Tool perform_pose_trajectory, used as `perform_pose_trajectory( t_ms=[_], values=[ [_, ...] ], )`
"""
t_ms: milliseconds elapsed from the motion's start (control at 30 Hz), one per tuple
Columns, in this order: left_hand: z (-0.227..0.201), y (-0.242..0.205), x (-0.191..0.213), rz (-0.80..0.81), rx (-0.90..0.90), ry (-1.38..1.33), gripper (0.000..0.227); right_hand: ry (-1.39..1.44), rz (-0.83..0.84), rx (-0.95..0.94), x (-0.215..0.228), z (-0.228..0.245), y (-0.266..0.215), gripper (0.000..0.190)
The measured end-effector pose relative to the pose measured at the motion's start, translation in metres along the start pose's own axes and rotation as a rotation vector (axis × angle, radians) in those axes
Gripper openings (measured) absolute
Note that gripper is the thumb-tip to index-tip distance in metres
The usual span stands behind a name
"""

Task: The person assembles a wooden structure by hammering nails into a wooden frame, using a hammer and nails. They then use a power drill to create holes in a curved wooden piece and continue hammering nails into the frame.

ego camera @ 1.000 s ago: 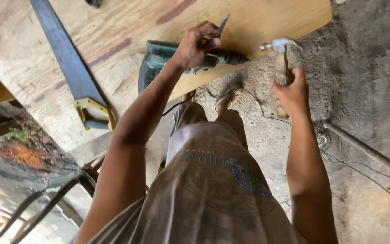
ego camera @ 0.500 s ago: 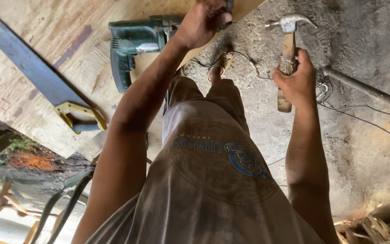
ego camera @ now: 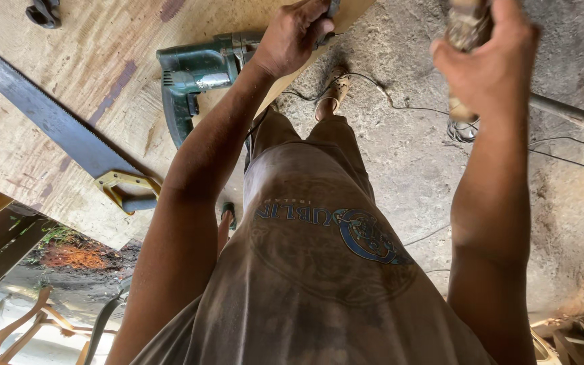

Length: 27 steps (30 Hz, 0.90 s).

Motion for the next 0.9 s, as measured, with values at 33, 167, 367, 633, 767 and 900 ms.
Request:
perform_pose_trajectory(
  t_ms=[33,167,367,633,767,900],
  values=[
    [-0.002,-0.001,0.0,-0.011,-0.036,0.005,0.02,0.001,-0.026,0.056,0.005,0.009,0.007,0.031],
    [-0.001,-0.002,-0.006,-0.001,-0.034,0.012,0.027,0.097,-0.069,0.012,0.009,0.023,0.032,0.019],
    [-0.002,0.006,-0.009,0.058,-0.045,0.038,0.021,0.04,0.158,-0.076,-0.012,0.004,0.03,0.014],
    [0.001,0.006,-0.01,0.033,-0.037,0.047,0.016,0.103,0.165,0.087,0.001,-0.021,0.023,0.016],
    [0.003,-0.002,-0.018,0.085,-0.042,0.071,0.015,-0.045,0.222,0.029,-0.001,-0.004,0.02,0.014],
    [0.004,-0.018,-0.023,0.14,0.031,0.061,0.014,-0.042,0.262,0.071,-0.017,0.031,0.01,0.02]
  ],
)
Point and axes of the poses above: each hand's wrist, its own y-axis towards the middle knuckle, its own x-axis out of the back of the hand, z = x × y, the point moved 7 cm from there along y, towards the middle knuckle, and after that the axes turned 5 degrees about y, right-handed, at the moved point
